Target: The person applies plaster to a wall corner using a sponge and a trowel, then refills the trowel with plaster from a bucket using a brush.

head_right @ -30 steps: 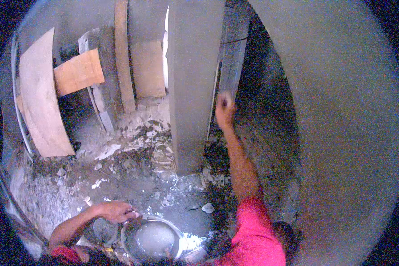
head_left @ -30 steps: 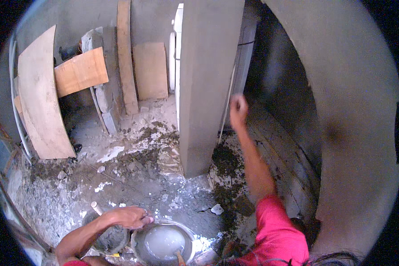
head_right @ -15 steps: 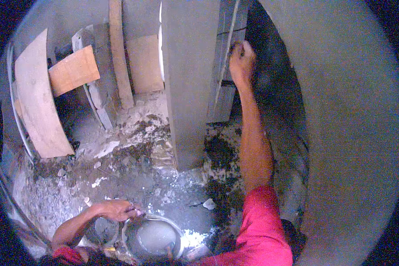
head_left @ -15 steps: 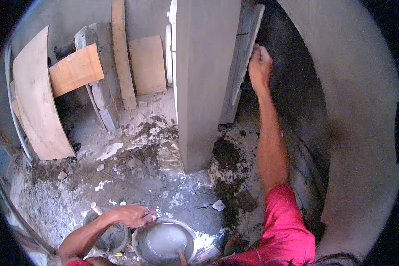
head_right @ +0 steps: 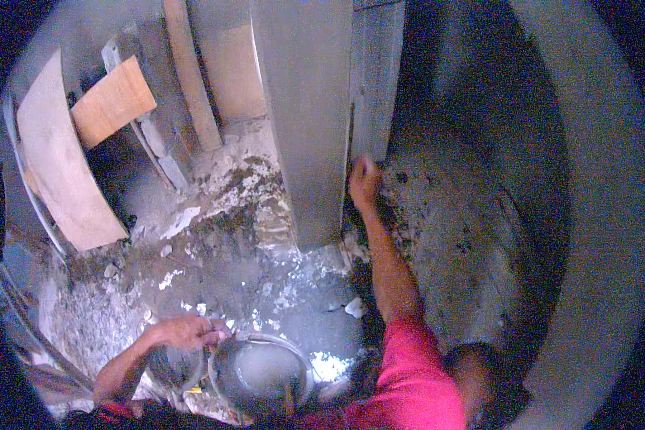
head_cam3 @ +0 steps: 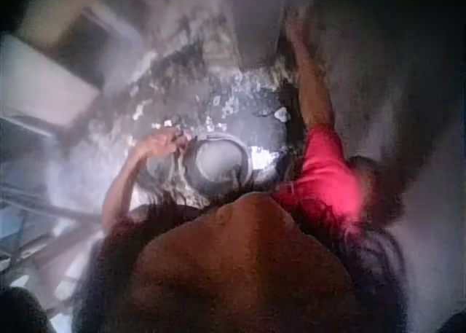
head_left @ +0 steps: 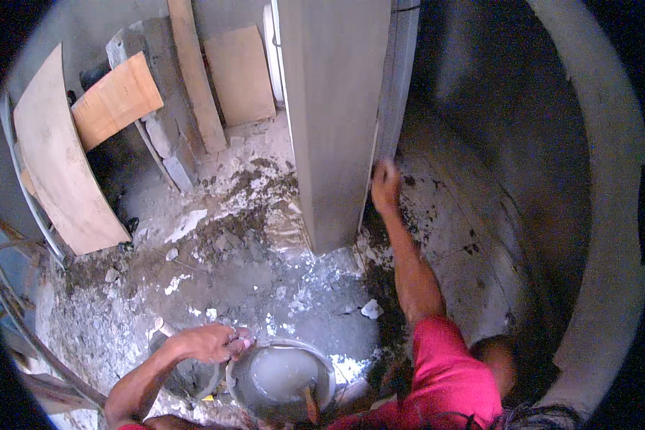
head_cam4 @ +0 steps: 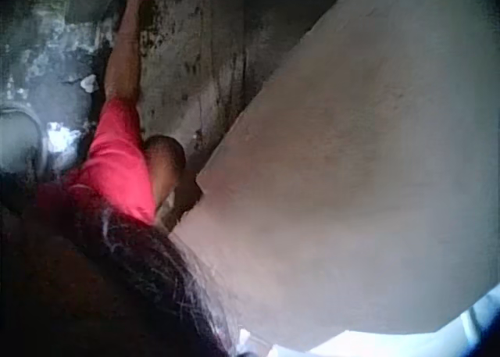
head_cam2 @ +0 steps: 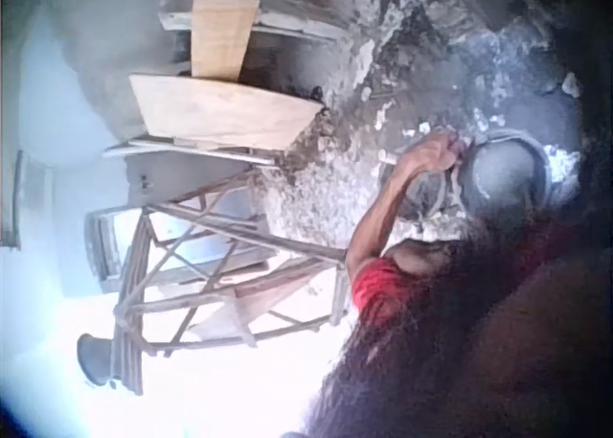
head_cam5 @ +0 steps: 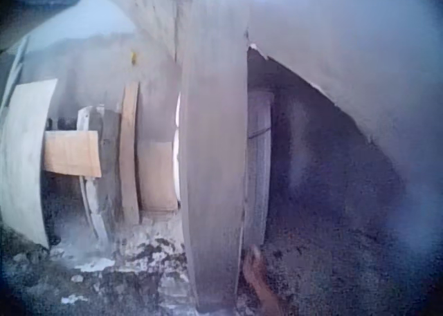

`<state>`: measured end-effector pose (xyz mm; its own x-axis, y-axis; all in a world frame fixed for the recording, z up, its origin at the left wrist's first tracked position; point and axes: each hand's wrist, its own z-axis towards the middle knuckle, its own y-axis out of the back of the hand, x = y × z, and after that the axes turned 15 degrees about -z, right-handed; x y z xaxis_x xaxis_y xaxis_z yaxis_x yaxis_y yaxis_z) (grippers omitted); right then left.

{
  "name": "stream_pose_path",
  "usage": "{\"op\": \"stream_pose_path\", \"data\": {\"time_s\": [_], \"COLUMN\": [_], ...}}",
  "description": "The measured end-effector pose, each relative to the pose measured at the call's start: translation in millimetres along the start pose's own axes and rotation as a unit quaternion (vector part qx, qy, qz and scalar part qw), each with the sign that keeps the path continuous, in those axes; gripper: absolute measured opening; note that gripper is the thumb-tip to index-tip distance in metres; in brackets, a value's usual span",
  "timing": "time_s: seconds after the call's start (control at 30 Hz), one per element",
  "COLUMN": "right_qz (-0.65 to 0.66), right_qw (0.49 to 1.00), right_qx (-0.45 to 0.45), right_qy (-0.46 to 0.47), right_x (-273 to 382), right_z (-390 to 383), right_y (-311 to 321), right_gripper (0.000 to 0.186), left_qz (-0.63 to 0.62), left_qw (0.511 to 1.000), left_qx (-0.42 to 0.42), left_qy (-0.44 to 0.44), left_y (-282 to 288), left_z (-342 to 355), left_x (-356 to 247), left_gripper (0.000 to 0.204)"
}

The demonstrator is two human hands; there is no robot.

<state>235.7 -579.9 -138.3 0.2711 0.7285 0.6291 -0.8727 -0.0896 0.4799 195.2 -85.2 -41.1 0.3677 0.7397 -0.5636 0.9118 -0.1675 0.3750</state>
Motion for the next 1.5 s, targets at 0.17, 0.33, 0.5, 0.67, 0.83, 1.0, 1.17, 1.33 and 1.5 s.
{"op": "stream_pose_path", "data": {"time_s": [0.17, 0.33, 0.5, 0.67, 0.83, 1.0, 1.17, 1.33, 1.5], "right_qz": [-0.052, 0.096, 0.146, 0.130, 0.088, 0.071, 0.064, 0.045, 0.217], "right_qw": [0.991, 0.983, 0.986, 0.990, 0.988, 0.997, 0.997, 0.987, 0.967], "right_qx": [0.019, 0.037, -0.008, 0.025, 0.095, -0.017, -0.023, -0.143, -0.110], "right_qy": [-0.121, -0.153, -0.077, -0.051, -0.089, -0.035, -0.048, 0.053, 0.080], "right_x": [-81, -74, -114, -83, -52, -101, -57, 116, 109], "right_z": [-74, -74, -77, -83, -90, -94, -34, 161, 286], "right_y": [-19, -5, -23, -21, -18, -52, -40, 54, 140], "right_gripper": [0.044, 0.039, 0.030, 0.027, 0.027, 0.023, 0.022, 0.026, 0.028], "left_qz": [-0.012, -0.070, -0.039, -0.037, -0.028, -0.039, -0.008, -0.058, -0.047], "left_qw": [1.000, 0.997, 0.999, 0.998, 0.997, 0.998, 0.999, 0.998, 0.996], "left_qx": [-0.018, -0.024, -0.022, -0.044, -0.058, -0.053, -0.031, -0.039, -0.073], "left_qy": [0.006, 0.032, 0.021, 0.027, 0.042, 0.016, -0.002, -0.009, -0.024], "left_y": [-5, -4, 2, 1, -2, -1, -1, -2, 12], "left_z": [-2, -7, 1, -7, -12, -6, -9, -10, -17], "left_x": [7, 9, -7, -13, -10, -12, -6, 5, -28], "left_gripper": [0.044, 0.044, 0.039, 0.038, 0.036, 0.035, 0.036, 0.037, 0.041]}}
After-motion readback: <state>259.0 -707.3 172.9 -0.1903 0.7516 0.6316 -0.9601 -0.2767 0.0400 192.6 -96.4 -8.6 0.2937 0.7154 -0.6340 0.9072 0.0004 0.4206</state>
